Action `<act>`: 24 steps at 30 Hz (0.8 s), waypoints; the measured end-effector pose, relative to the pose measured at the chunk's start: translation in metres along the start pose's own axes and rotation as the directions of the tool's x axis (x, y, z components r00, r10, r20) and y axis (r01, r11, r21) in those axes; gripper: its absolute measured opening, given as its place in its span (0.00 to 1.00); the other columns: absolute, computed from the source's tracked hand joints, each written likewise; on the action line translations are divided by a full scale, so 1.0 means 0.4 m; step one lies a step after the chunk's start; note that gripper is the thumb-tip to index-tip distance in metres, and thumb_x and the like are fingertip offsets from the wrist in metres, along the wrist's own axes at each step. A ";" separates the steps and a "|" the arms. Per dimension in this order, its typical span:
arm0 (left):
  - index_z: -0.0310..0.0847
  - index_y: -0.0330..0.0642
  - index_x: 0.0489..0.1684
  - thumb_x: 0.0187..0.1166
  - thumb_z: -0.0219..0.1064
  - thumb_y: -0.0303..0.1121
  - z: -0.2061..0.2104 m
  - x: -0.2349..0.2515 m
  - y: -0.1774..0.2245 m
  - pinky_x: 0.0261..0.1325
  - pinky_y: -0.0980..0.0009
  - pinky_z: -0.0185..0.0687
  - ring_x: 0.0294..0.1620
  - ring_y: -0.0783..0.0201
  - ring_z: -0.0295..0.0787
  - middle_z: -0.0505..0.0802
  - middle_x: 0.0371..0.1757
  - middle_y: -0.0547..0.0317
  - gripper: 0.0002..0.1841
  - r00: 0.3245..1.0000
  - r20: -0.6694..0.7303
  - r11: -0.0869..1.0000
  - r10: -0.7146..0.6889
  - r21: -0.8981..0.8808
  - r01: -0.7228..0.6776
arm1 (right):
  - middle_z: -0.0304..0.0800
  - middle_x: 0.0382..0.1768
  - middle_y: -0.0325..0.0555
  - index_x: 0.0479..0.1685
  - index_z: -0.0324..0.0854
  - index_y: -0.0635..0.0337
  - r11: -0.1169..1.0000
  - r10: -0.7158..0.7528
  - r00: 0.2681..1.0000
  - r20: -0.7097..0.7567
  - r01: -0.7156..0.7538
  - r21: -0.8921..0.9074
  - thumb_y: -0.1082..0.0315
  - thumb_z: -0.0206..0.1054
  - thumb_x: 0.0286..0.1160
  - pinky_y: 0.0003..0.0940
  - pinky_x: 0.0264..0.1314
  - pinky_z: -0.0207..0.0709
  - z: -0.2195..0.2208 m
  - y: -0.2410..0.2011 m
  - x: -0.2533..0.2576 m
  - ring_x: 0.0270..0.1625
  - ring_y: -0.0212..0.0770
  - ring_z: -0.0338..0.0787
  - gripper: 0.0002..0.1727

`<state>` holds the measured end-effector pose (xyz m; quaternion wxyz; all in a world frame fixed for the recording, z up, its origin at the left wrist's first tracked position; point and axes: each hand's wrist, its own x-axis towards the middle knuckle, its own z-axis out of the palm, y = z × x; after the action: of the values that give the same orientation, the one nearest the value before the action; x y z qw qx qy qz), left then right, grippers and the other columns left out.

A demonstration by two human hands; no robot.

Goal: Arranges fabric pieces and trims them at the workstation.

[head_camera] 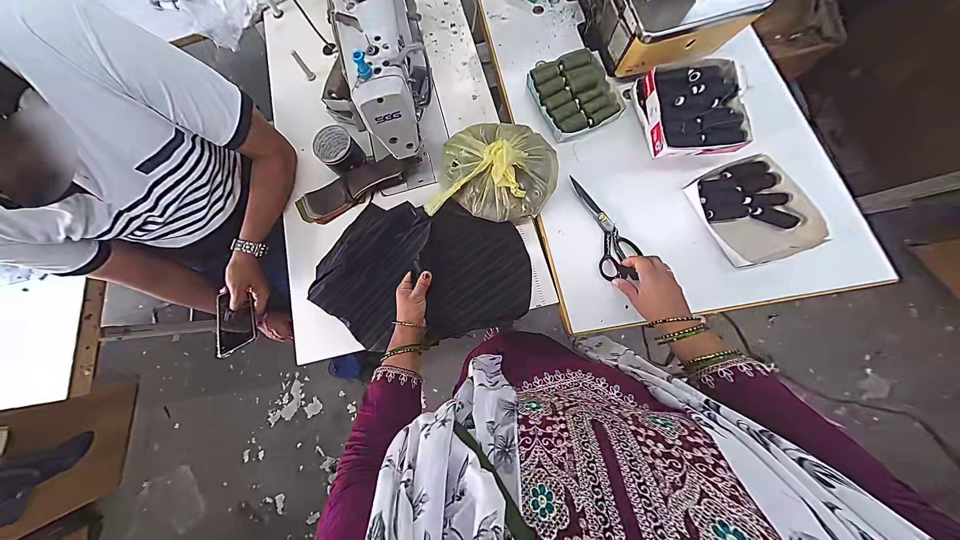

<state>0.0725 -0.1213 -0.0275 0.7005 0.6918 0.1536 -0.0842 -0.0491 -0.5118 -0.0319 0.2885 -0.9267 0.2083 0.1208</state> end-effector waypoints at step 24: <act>0.78 0.54 0.38 0.80 0.54 0.24 0.819 -0.817 0.171 0.50 0.87 0.83 0.39 0.91 0.88 0.93 0.32 0.86 0.11 0.483 0.873 0.997 0.073 -0.047 -0.066 | 0.74 0.26 0.40 0.50 0.75 0.70 0.581 0.278 0.944 0.176 -0.311 0.752 0.71 0.74 0.75 0.29 0.32 0.71 -0.225 0.623 -0.665 0.24 0.30 0.73 0.15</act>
<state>-0.1793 -0.4760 0.1439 0.6867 0.5567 -0.2505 -0.3947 -0.3885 -0.6665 0.0114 0.6360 -0.6637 0.3845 0.0843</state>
